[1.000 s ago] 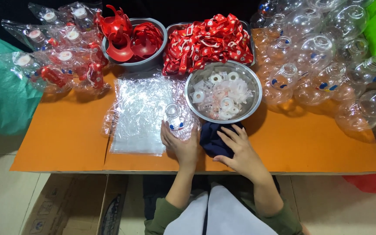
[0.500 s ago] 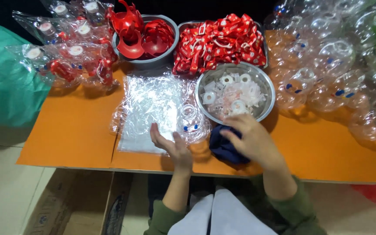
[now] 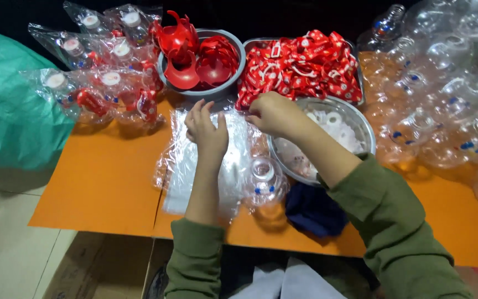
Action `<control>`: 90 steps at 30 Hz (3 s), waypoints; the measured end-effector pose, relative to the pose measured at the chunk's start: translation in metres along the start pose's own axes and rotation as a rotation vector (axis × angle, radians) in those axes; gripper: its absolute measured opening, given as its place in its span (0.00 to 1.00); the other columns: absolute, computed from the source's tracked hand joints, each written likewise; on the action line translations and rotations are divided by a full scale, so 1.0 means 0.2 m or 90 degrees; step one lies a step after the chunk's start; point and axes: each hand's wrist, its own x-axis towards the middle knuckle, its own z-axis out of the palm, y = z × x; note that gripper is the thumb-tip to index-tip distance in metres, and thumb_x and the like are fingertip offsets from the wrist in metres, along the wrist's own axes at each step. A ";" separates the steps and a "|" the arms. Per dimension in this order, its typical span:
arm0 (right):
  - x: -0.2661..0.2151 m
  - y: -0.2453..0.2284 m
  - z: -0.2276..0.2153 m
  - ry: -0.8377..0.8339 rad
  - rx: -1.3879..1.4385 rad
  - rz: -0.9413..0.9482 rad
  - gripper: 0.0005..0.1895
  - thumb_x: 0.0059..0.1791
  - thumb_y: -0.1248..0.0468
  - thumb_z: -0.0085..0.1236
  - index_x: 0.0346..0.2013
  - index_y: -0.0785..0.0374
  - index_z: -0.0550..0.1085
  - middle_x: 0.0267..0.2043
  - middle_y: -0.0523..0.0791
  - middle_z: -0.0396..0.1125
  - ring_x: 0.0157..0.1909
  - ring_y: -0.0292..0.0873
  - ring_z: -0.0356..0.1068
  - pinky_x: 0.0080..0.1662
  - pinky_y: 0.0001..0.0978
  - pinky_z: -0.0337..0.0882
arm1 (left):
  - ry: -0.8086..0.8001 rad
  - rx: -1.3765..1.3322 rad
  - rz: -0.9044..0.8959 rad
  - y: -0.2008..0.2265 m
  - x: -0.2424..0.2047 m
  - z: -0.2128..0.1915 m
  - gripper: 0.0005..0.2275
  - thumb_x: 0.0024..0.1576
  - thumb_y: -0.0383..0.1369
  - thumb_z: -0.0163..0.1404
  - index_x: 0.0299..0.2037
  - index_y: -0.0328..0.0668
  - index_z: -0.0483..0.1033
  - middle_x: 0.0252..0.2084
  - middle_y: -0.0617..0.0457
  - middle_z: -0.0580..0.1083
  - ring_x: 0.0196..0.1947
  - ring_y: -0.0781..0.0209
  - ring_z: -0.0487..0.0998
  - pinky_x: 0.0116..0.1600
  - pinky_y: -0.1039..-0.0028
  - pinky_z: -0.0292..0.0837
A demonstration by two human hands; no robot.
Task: Wiping clear plastic bottles and assembling them with red bases and white rings.
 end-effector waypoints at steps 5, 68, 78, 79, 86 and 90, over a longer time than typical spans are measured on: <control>0.35 0.07 0.22 0.002 0.003 -0.024 0.12 0.46 0.55 0.61 0.40 0.57 0.81 0.43 0.48 0.72 0.47 0.55 0.75 0.47 0.48 0.76 | -0.004 0.106 0.065 -0.12 0.31 0.16 0.15 0.60 0.30 0.51 0.56 0.42 0.72 0.66 0.51 0.61 0.69 0.47 0.50 0.64 0.40 0.46; 0.44 -0.01 0.03 0.124 0.684 0.055 0.14 0.52 0.68 0.59 0.53 0.64 0.77 0.42 0.52 0.72 0.29 0.38 0.75 0.33 0.28 0.79 | 0.055 -0.597 -0.104 0.04 0.33 -0.13 0.14 0.69 0.41 0.41 0.38 0.40 0.72 0.35 0.52 0.73 0.41 0.59 0.75 0.53 0.61 0.75; -0.09 -0.26 -0.45 0.220 0.539 -0.220 0.08 0.54 0.64 0.60 0.35 0.66 0.80 0.38 0.49 0.69 0.33 0.39 0.68 0.36 0.28 0.72 | -0.007 -0.584 0.171 0.36 -0.06 -0.46 0.10 0.69 0.36 0.43 0.49 0.38 0.73 0.52 0.47 0.72 0.57 0.56 0.72 0.67 0.56 0.65; -0.16 -0.26 -0.46 0.223 0.539 -0.221 0.08 0.54 0.64 0.60 0.35 0.66 0.80 0.38 0.49 0.69 0.33 0.39 0.68 0.36 0.28 0.72 | -0.008 -0.583 0.174 0.42 -0.13 -0.48 0.10 0.69 0.36 0.43 0.49 0.38 0.73 0.52 0.47 0.72 0.57 0.56 0.72 0.67 0.56 0.65; -0.75 -0.30 -0.46 0.430 0.450 -0.256 0.17 0.51 0.54 0.59 0.27 0.65 0.77 0.40 0.51 0.68 0.39 0.46 0.70 0.45 0.33 0.71 | 0.035 -0.532 0.440 0.73 -0.69 -0.56 0.08 0.65 0.24 0.43 0.45 0.30 0.76 0.63 0.33 0.65 0.69 0.40 0.63 0.72 0.55 0.58; -1.06 -0.42 -0.52 0.505 0.433 -0.267 0.22 0.55 0.50 0.46 0.26 0.65 0.69 0.37 0.51 0.64 0.36 0.45 0.66 0.43 0.35 0.69 | 0.037 -0.573 0.434 0.76 -0.99 -0.47 0.11 0.67 0.30 0.44 0.55 0.37 0.73 0.70 0.41 0.63 0.78 0.42 0.55 0.81 0.51 0.57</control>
